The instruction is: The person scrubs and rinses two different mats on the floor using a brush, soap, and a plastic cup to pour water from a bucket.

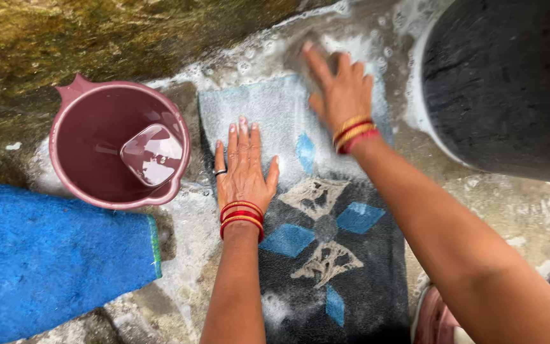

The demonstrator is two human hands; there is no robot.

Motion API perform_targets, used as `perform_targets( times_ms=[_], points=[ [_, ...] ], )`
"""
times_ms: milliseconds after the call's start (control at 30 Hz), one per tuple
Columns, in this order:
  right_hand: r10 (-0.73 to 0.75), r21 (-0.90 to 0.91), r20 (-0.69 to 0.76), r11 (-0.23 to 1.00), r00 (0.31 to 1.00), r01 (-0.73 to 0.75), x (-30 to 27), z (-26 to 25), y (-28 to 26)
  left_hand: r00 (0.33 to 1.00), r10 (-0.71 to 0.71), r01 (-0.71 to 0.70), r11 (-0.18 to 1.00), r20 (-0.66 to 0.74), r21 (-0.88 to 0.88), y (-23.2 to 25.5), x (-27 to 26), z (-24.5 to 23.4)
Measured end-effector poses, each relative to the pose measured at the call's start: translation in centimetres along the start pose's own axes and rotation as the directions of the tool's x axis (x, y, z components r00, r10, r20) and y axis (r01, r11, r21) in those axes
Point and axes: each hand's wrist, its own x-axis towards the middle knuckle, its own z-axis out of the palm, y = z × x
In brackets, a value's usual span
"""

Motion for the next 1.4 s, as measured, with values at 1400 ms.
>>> perform_targets(
  times_ms=[1400],
  points=[
    [-0.485, 0.057, 0.051, 0.874, 0.873, 0.483, -5.1, -0.8, 4.2, 0.994, -0.110, 0.110, 0.993, 0.008, 0.032, 1.2, -1.0, -0.3]
  ],
)
